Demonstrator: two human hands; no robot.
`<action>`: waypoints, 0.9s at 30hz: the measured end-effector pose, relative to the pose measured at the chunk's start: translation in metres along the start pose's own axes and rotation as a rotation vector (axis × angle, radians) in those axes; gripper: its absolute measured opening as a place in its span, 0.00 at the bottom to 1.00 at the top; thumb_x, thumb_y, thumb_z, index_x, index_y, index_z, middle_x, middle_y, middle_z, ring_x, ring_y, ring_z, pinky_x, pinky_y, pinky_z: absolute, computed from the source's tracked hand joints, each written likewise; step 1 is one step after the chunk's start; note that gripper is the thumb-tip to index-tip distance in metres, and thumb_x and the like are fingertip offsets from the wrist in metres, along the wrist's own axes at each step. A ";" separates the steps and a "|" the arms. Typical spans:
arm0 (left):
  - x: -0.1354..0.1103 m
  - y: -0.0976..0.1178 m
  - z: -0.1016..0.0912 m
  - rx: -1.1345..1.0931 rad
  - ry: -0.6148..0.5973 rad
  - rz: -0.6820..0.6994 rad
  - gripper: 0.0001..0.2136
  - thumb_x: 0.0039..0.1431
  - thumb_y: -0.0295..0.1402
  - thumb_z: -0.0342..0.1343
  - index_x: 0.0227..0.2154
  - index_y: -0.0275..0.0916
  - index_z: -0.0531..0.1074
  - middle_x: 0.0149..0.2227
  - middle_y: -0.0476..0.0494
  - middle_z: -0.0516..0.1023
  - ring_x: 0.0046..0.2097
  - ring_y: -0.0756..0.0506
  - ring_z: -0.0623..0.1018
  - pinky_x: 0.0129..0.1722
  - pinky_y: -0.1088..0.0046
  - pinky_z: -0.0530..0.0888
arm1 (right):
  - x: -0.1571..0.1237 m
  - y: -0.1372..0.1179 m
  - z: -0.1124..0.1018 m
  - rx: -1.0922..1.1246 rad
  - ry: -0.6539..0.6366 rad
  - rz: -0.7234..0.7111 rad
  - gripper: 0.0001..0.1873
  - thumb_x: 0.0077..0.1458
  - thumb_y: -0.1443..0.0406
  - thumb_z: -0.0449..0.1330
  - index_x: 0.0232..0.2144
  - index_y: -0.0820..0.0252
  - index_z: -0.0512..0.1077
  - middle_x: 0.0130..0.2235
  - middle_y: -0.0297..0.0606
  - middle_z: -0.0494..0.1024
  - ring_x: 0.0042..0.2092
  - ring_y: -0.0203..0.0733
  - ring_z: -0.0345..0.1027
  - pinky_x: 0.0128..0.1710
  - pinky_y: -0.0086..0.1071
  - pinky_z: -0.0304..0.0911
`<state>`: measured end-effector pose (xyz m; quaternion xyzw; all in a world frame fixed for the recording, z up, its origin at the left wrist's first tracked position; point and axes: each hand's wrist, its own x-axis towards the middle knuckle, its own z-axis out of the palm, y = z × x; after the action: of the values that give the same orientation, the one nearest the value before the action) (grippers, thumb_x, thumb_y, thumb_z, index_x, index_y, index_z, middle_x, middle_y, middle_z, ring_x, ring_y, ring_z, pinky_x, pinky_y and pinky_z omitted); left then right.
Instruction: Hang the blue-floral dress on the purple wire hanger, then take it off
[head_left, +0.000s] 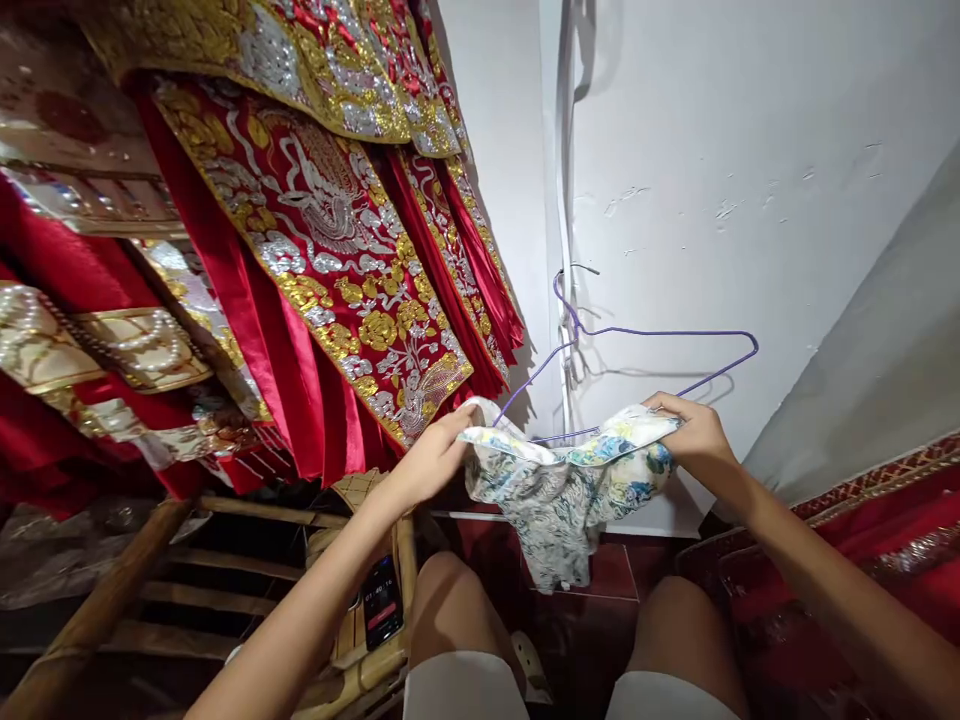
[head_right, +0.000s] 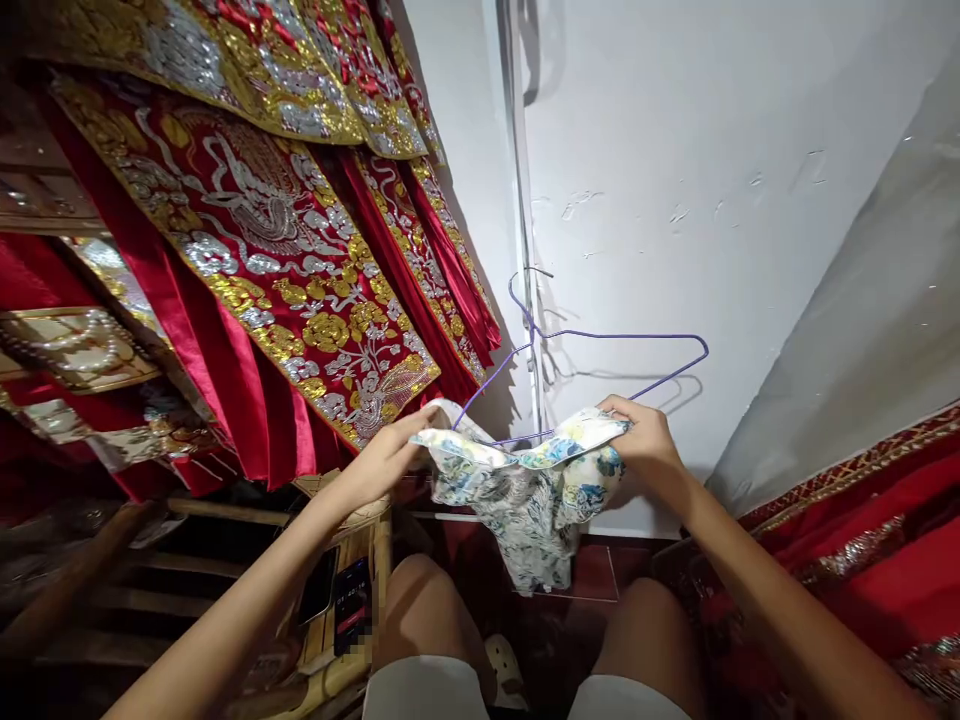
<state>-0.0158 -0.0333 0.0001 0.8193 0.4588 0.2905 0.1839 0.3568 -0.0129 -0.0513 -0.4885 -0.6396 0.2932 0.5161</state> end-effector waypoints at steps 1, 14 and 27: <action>0.011 0.004 -0.003 -0.095 0.034 0.014 0.14 0.66 0.38 0.47 0.35 0.39 0.76 0.56 0.38 0.78 0.63 0.37 0.71 0.65 0.59 0.63 | -0.003 -0.003 0.000 0.039 -0.028 0.005 0.09 0.41 0.69 0.62 0.30 0.60 0.76 0.26 0.31 0.76 0.29 0.38 0.66 0.27 0.28 0.55; 0.077 -0.013 -0.001 -1.079 0.192 -0.281 0.14 0.35 0.28 0.60 0.30 0.35 0.83 0.31 0.42 0.84 0.36 0.41 0.80 0.39 0.67 0.76 | 0.021 -0.030 -0.038 -0.196 0.271 -0.007 0.50 0.40 0.67 0.64 0.68 0.62 0.61 0.26 0.30 0.76 0.25 0.39 0.65 0.25 0.29 0.60; 0.072 -0.025 0.006 -1.233 0.175 -0.282 0.15 0.38 0.29 0.63 0.34 0.33 0.82 0.37 0.39 0.85 0.46 0.33 0.82 0.53 0.57 0.74 | 0.050 -0.021 -0.065 -0.263 0.173 0.108 0.16 0.39 0.65 0.62 0.35 0.55 0.79 0.34 0.43 0.82 0.36 0.51 0.73 0.33 0.40 0.66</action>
<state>0.0016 0.0407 0.0036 0.4679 0.3242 0.5401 0.6199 0.4116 0.0180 0.0055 -0.6089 -0.5984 0.1910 0.4844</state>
